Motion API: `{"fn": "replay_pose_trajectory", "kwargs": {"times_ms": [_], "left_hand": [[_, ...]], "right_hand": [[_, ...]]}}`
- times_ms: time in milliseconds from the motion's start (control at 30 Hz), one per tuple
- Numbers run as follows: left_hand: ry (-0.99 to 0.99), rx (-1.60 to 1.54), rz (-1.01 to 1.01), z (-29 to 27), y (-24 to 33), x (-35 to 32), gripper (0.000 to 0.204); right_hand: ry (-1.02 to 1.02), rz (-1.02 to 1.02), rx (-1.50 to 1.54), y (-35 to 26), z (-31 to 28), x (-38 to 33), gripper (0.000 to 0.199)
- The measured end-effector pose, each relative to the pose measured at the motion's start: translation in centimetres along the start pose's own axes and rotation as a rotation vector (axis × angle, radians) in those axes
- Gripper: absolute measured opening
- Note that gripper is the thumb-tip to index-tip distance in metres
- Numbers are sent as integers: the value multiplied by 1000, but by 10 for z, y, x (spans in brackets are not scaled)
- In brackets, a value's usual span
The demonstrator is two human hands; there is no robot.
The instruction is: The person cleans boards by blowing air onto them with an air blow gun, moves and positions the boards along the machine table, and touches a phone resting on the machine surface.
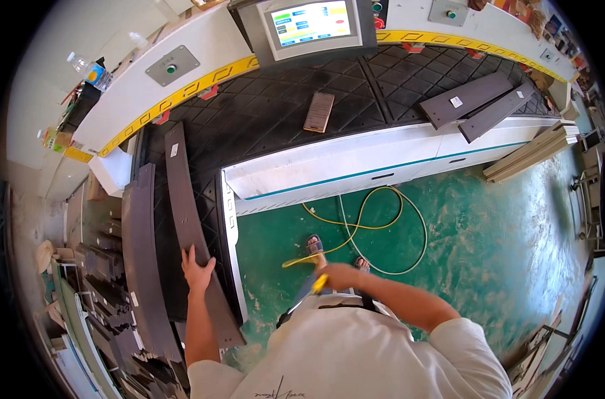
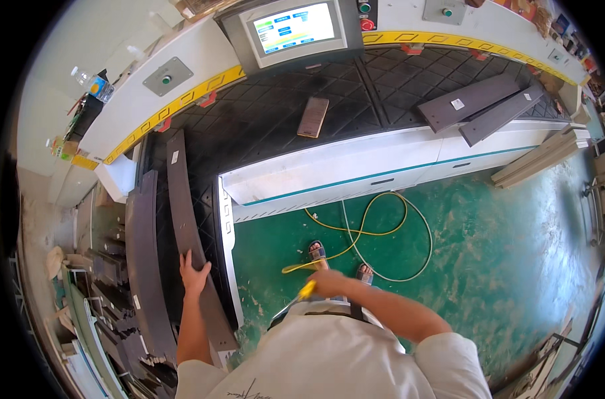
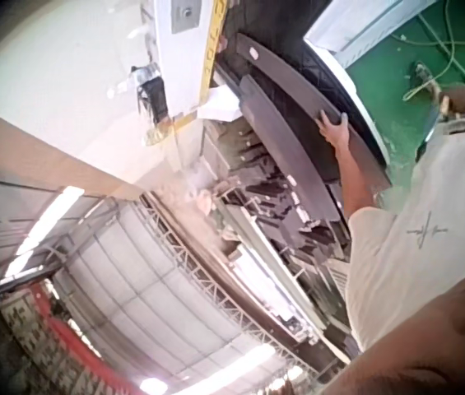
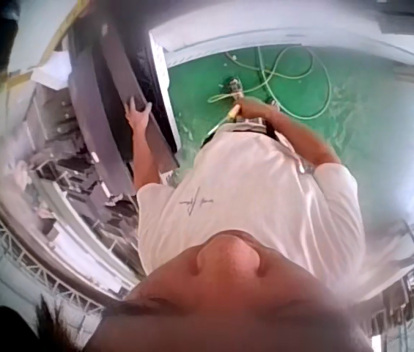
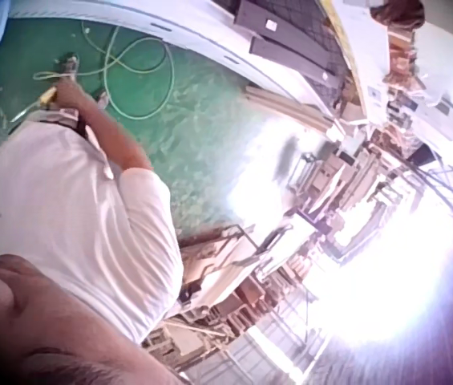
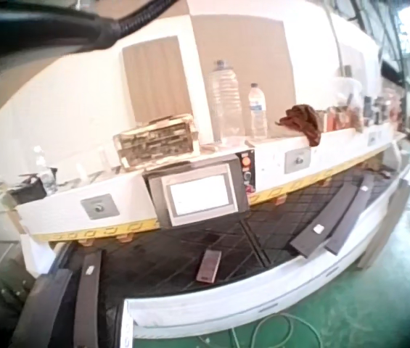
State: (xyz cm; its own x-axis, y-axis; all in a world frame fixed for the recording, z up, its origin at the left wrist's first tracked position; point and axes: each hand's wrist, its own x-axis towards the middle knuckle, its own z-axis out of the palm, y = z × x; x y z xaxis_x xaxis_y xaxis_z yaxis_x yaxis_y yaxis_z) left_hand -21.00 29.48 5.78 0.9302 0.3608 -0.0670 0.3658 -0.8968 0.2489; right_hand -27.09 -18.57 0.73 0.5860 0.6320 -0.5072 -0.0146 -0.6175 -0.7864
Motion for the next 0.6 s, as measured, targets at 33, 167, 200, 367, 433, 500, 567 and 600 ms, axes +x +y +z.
{"fn": "replay_pose_trajectory", "kwargs": {"times_ms": [33, 167, 200, 367, 433, 500, 567, 600], "left_hand": [[-30, -14, 66, -3, -20, 1, 94], [61, -60, -38, 14, -90, 0, 100], [42, -34, -155, 19, -89, -1, 105], [113, 102, -192, 33, -111, 5, 108], [130, 64, -187, 30, -114, -3, 110], [122, 51, -193, 21, -113, -3, 109], [140, 52, -207, 18, -108, 8, 108], [171, -4, -147, 20, -103, 17, 105]], "right_hand": [[19, 85, -49, 16, -17, -4, 28], [-19, 569, -237, 43, -84, -24, 35], [-112, 689, -127, 20, -113, -40, 42], [20, 298, 571, 20, -118, -52, 53], [82, -13, 774, -4, -113, -38, 57], [201, -36, 1592, -55, -110, -22, 67], [185, -80, 1730, -79, -98, 8, 72], [195, -106, 1724, -88, -97, 22, 70]]}}
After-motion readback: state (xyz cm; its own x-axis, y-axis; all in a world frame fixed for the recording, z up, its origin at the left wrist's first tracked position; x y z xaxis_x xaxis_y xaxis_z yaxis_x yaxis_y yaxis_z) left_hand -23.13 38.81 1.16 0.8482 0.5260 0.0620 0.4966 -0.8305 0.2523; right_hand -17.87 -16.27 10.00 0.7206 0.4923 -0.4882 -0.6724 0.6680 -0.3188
